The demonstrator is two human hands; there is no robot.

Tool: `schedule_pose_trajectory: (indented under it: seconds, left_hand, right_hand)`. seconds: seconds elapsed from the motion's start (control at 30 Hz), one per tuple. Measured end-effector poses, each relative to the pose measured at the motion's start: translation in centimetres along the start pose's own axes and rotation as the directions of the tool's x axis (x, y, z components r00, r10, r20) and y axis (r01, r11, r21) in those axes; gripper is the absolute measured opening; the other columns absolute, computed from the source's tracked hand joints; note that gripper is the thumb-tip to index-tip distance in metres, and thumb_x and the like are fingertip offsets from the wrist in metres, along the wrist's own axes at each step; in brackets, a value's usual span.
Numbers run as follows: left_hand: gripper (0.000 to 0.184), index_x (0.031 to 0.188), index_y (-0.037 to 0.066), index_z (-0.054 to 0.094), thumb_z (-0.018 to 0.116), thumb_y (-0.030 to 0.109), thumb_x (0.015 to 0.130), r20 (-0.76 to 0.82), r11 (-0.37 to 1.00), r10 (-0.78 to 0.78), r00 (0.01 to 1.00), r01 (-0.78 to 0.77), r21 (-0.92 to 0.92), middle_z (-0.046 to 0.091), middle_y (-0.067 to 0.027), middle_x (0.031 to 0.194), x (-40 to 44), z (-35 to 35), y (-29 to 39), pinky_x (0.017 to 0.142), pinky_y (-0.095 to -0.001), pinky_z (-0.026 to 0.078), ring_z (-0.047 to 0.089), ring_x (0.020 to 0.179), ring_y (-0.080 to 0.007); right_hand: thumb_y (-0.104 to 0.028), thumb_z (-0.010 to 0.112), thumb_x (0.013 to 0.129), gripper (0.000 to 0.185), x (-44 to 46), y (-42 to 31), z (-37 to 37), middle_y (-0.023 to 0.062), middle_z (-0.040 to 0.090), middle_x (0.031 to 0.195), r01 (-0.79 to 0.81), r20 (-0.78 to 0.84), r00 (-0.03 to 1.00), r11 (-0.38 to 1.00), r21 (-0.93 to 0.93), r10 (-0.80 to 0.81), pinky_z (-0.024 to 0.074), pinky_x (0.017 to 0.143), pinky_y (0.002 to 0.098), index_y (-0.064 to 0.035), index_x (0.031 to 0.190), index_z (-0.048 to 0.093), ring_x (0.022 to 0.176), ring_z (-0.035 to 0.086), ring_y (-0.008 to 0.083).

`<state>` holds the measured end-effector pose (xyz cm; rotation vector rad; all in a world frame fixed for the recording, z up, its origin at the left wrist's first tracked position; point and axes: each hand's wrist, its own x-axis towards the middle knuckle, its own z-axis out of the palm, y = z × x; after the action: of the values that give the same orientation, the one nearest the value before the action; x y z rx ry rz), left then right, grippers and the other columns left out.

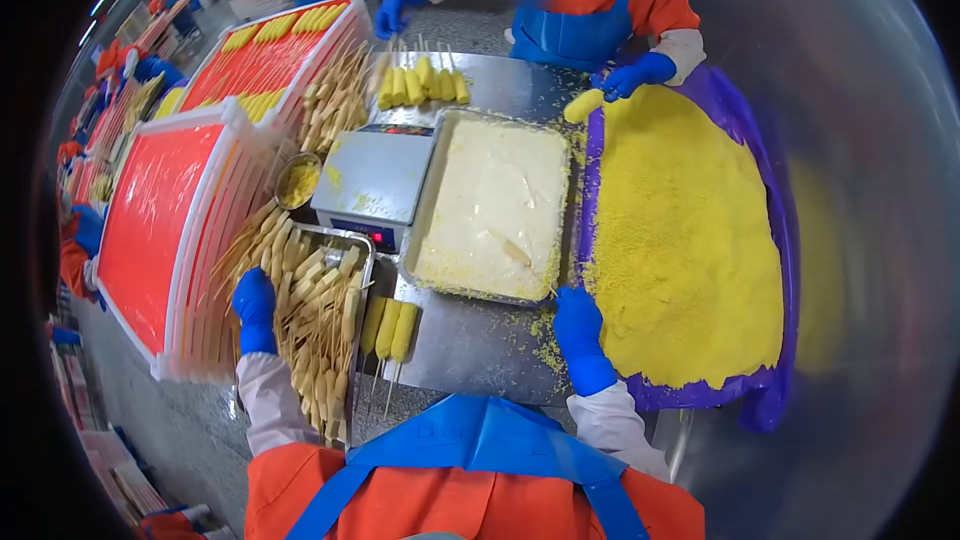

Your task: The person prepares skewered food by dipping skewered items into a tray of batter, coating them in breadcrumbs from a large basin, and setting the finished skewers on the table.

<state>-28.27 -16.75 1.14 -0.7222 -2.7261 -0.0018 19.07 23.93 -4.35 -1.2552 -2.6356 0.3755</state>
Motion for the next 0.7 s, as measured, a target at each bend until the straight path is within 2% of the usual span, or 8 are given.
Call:
schedule_pose_trajectory:
  seconds: [0.1,0.13,0.23,0.37,0.47,0.57,0.67,0.7]
  left_hand:
    - [0.019,0.088,0.007,0.066,0.063,0.027,0.089,0.043,0.995,-0.093,0.995,0.094,-0.038,0.066,-0.0139,0.08,-1.3,-5.1,1.3,0.061,-0.0442,0.049,0.064,0.066,-0.031]
    - [0.018,0.095,0.007,0.067,0.063,0.024,0.09,-0.032,0.938,-0.126,0.992,0.109,-0.328,0.066,-0.0108,0.078,-2.1,-5.9,1.9,0.059,-0.0387,0.048,0.062,0.063,-0.0246]
    - [0.021,0.11,0.005,0.067,0.062,0.017,0.094,0.203,0.235,-0.242,0.949,0.26,-0.936,0.06,-0.0004,0.071,-5.4,-8.4,6.8,0.053,-0.0216,0.041,0.054,0.058,-0.0072]
    - [0.027,0.112,0.001,0.064,0.059,0.023,0.095,0.502,-0.138,-0.015,0.865,0.496,-0.858,0.059,-0.0021,0.069,-10.4,-9.8,19.3,0.048,-0.0233,0.044,0.054,0.053,-0.0094]
    - [0.028,0.116,0.0,0.06,0.054,0.021,0.098,0.561,-0.37,0.201,0.803,0.592,-0.716,0.062,-0.0074,0.08,-13.3,-10.6,28.3,0.056,-0.0292,0.05,0.06,0.062,-0.0149]
    - [0.031,0.117,0.001,0.06,0.049,0.025,0.101,0.586,-0.458,0.296,0.755,0.65,-0.607,0.064,-0.0075,0.082,-14.3,-9.7,33.8,0.06,-0.0307,0.051,0.062,0.066,-0.0175]
    - [0.036,0.111,0.003,0.064,0.043,0.032,0.103,0.625,-0.264,0.433,0.65,0.754,-0.601,0.066,-0.0088,0.081,-15.8,-5.3,35.8,0.062,-0.0322,0.052,0.063,0.07,-0.0189]
    - [0.038,0.106,0.005,0.066,0.043,0.035,0.102,0.479,-0.056,0.418,0.772,0.548,-0.835,0.067,-0.0106,0.08,-17.2,-4.0,35.5,0.062,-0.0356,0.052,0.064,0.07,-0.0216]
  right_hand:
    - [-0.015,0.056,0.089,0.012,0.7,0.5,0.2,0.0151,0.06,0.088,0.016,-0.053,0.998,1.0,0.016,-0.015,0.0487,0.069,0.0479,-0.011,0.097,0.063,0.084,0.061,0.0367]
    - [-0.014,0.053,0.09,0.012,1.0,0.5,0.2,0.0158,0.06,0.089,0.034,-0.079,0.996,0.999,0.02,-0.032,0.0487,0.069,0.0482,-0.0104,0.098,0.062,0.084,0.061,0.0371]
    - [-0.012,0.055,0.09,0.013,2.1,0.4,0.5,0.0168,0.062,0.095,-0.014,-0.051,0.999,0.997,0.082,0.019,0.0494,0.071,0.048,-0.0086,0.1,0.062,0.088,0.061,0.0384]
    - [-0.011,0.06,0.088,0.013,2.6,-1.8,0.1,0.0176,0.063,0.096,-0.043,-0.142,0.987,0.966,0.254,0.082,0.0503,0.074,0.0447,-0.0071,0.1,0.062,0.089,0.062,0.0374]
    - [-0.013,0.066,0.088,0.015,2.0,-2.6,-1.2,0.0133,0.066,0.089,-0.191,0.063,0.98,0.796,0.574,0.189,0.0507,0.073,0.0377,-0.0039,0.099,0.062,0.082,0.064,0.028]
    - [-0.018,0.068,0.089,0.019,-0.3,-1.8,0.8,0.0062,0.065,0.082,-0.215,0.092,0.967,0.561,0.799,0.24,0.0494,0.07,0.0313,-0.0015,0.097,0.064,0.075,0.061,0.0171]
    - [-0.022,0.067,0.092,0.021,-2.1,-2.3,1.1,0.0021,0.065,0.082,-0.378,0.302,0.911,0.275,0.884,0.282,0.0457,0.061,0.0254,-0.0015,0.097,0.065,0.068,0.056,0.0086]
    - [-0.021,0.064,0.093,0.018,-2.5,-2.6,0.8,0.0022,0.064,0.08,-0.469,0.412,0.866,0.175,0.866,0.284,0.0417,0.056,0.0229,-0.0036,0.098,0.066,0.065,0.053,0.0074]
